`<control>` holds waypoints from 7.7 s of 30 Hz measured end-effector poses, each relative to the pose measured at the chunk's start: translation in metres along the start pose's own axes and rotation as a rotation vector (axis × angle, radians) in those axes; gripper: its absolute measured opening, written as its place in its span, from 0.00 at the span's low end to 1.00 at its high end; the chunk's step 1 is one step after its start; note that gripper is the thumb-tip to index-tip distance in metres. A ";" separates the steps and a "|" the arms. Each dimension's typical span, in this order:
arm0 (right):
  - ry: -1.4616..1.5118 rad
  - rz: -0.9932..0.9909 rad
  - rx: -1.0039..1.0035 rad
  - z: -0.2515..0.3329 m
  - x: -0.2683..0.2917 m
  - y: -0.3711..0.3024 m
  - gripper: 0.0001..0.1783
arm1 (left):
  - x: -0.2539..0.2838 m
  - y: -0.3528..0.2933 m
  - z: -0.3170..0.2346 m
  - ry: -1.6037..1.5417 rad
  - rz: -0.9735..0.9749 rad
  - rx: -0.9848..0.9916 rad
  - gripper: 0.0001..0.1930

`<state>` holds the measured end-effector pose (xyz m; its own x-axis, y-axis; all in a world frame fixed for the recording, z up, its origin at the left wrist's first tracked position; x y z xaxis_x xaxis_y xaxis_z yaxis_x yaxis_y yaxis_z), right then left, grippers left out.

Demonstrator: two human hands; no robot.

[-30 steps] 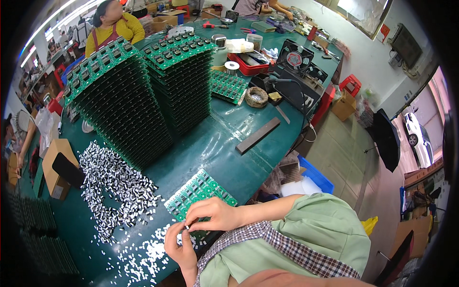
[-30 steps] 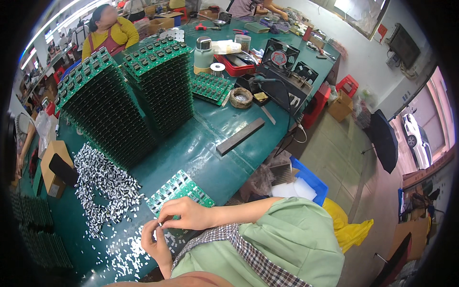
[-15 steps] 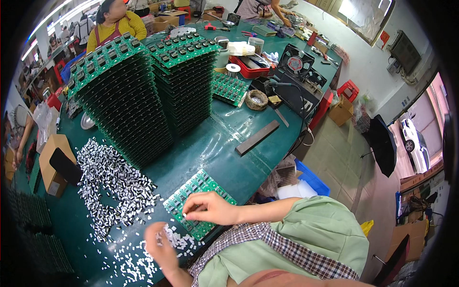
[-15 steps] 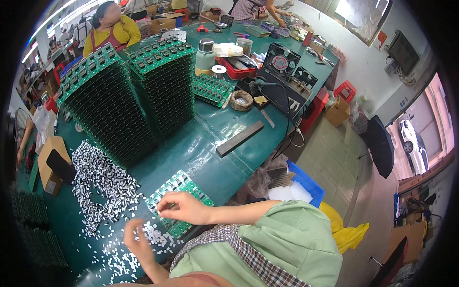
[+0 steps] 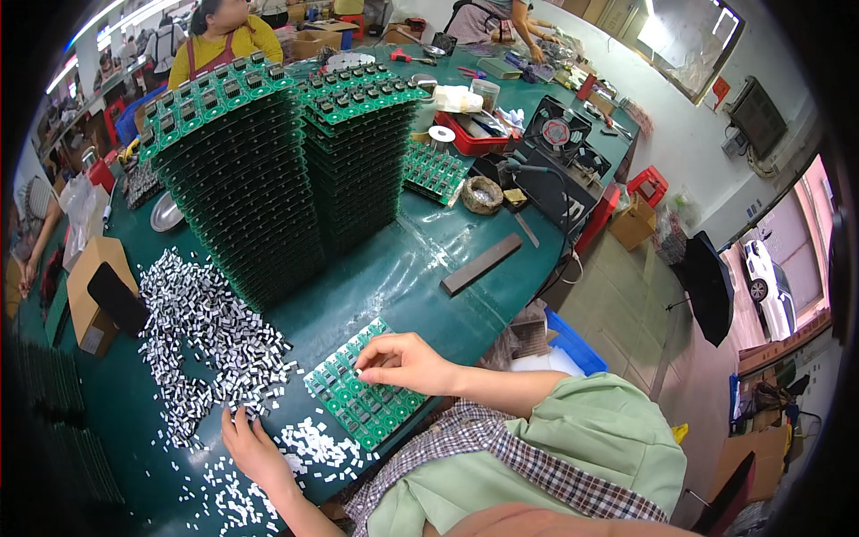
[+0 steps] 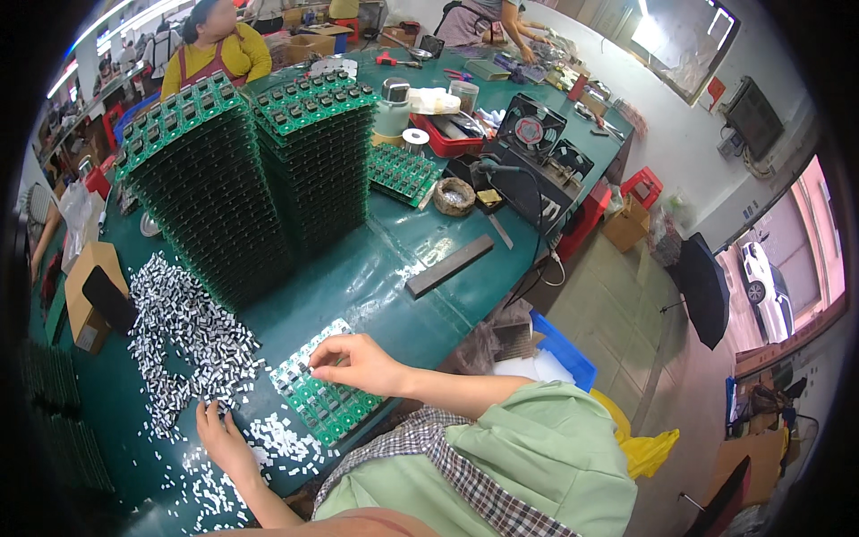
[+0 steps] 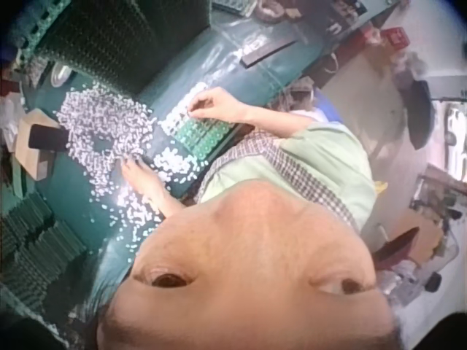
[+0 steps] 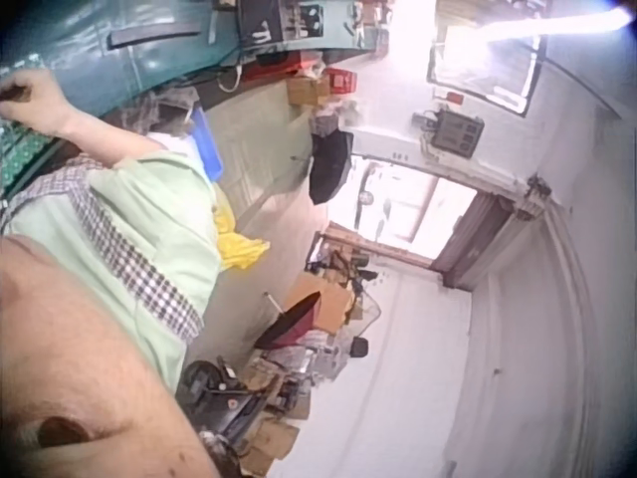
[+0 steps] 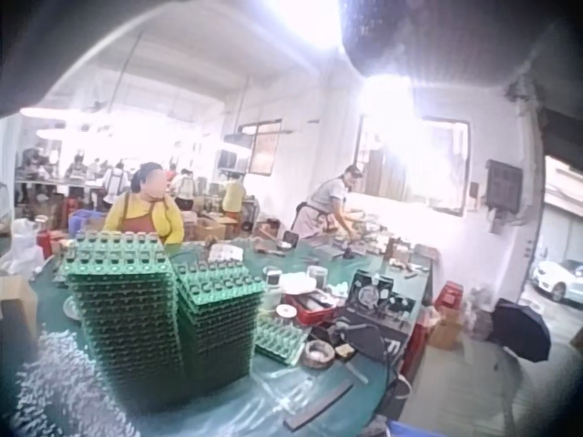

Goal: The person inserts small electronic components by hand into pre-drilled holes on a green circuit board array.

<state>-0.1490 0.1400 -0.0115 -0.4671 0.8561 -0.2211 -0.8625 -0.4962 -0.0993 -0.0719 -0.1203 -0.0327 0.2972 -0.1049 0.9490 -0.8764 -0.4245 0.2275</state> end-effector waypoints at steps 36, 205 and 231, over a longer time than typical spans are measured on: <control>0.007 0.019 0.065 0.000 0.000 -0.005 0.11 | 0.010 0.001 0.002 -0.116 -0.233 -0.063 0.07; -0.555 0.125 0.377 0.030 -0.062 -0.010 0.16 | 0.042 -0.045 -0.072 -1.063 -0.037 -0.291 0.06; -1.027 1.169 0.977 0.007 -0.074 0.028 0.27 | -0.002 -0.061 -0.066 -0.898 -0.010 -0.408 0.11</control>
<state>-0.1396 0.0640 0.0094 -0.4376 0.1016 0.8934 0.3364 -0.9029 0.2675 -0.0442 -0.0351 -0.0343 0.3352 -0.8183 0.4669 -0.8855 -0.1043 0.4528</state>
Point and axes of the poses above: each hand's wrist, its own y-axis towards the middle knuckle, its own x-axis out of the back of the hand, z = x × y, the point moved 5 cm from there along y, towards the middle knuckle, and after that the axes turned 12 degrees about y, right-handed, at the moved point
